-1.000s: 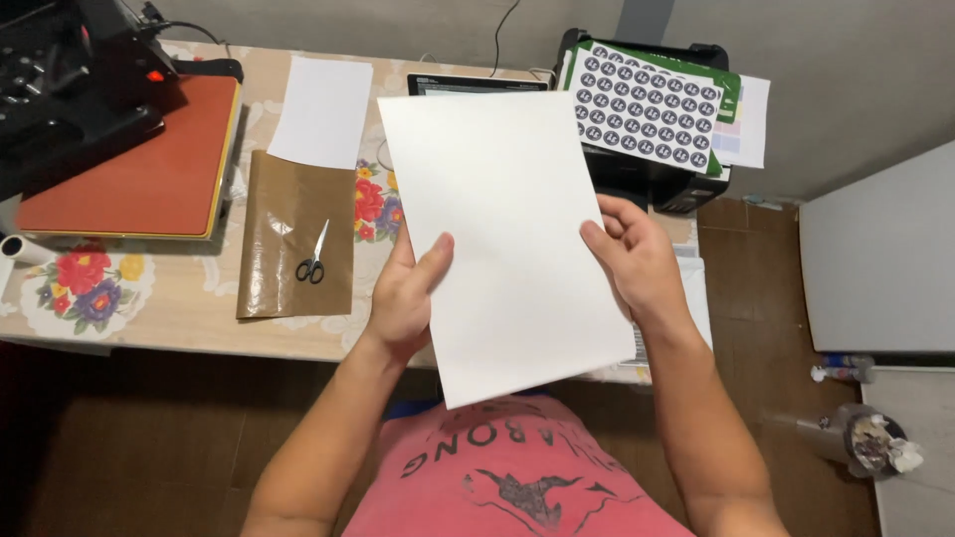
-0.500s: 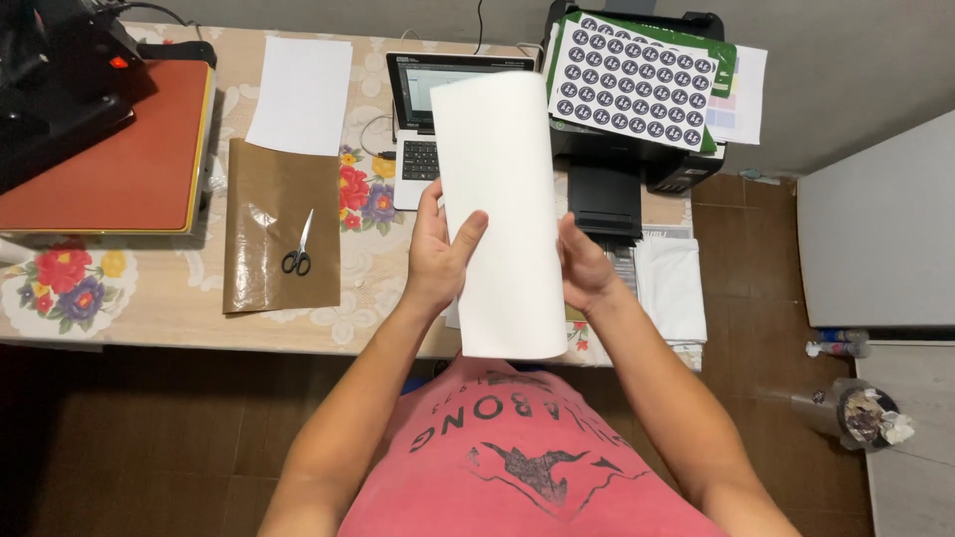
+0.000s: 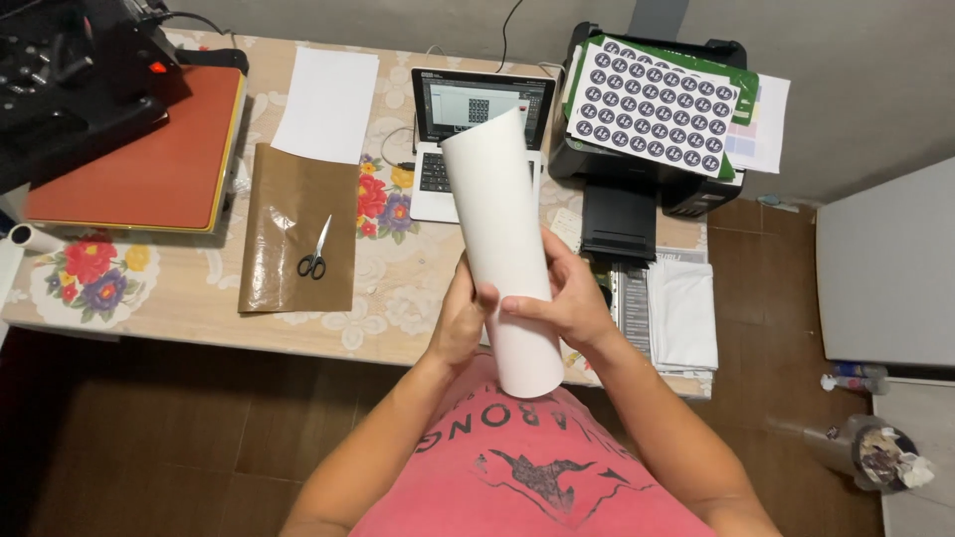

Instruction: The person cuts a white paper roll with scissors, then operates a laptop and printer to print circular stickers. The person then picks up and rolls a sheet of paper.

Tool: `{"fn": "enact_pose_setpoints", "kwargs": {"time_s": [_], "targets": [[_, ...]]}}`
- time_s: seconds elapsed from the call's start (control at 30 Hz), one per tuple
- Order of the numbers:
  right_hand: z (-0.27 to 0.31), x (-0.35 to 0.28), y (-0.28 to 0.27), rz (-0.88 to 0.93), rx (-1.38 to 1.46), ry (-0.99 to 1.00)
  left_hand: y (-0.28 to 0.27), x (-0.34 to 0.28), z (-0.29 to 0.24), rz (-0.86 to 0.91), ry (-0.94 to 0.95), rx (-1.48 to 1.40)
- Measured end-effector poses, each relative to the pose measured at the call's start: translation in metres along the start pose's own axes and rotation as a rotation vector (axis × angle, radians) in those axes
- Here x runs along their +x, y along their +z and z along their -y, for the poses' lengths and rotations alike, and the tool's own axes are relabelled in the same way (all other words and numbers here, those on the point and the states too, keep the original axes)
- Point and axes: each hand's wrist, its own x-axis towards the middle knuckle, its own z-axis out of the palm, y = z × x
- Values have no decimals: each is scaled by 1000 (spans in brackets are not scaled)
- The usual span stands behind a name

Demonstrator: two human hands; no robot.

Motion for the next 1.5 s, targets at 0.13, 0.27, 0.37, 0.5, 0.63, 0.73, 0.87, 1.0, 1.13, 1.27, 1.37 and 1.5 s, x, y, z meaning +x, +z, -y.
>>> {"fn": "enact_pose_setpoints", "kwargs": {"time_s": [0.13, 0.27, 0.37, 0.5, 0.63, 0.73, 0.87, 1.0, 1.13, 1.27, 1.37, 1.5], "targets": [[-22, 2, 12, 90, -142, -122, 0, 10, 25, -28, -13, -263], [-29, 0, 13, 46, -134, -206, 6, 12, 23, -50, -64, -799], [-17, -6, 15, 29, -270, -276, 20, 10, -12, -89, -101, -947], [22, -31, 21, -81, -494, -422, 6, 16, 23, -230, -17, -891], [38, -60, 12, -204, -700, -479, -9, 28, 49, -240, 33, -890], [25, -77, -2, -364, -779, -516, -13, 36, 46, -272, 123, -854], [-29, -84, -27, -528, -243, -430, -6, 35, 30, -275, 168, -841], [-42, -74, -17, -559, 524, -208, 1, 36, 38, -248, 114, -918], [-53, -61, -16, -642, 610, -71, 0, 33, 44, -220, 138, -916], [-60, -54, -20, -666, 511, -30, 2, 22, 26, -178, 325, -603], [-40, -55, -11, -612, 332, -95, -4, 19, 36, -241, 505, -275], [-11, -57, -5, -361, 140, -218, -19, 7, 70, -255, 657, -15]]}}
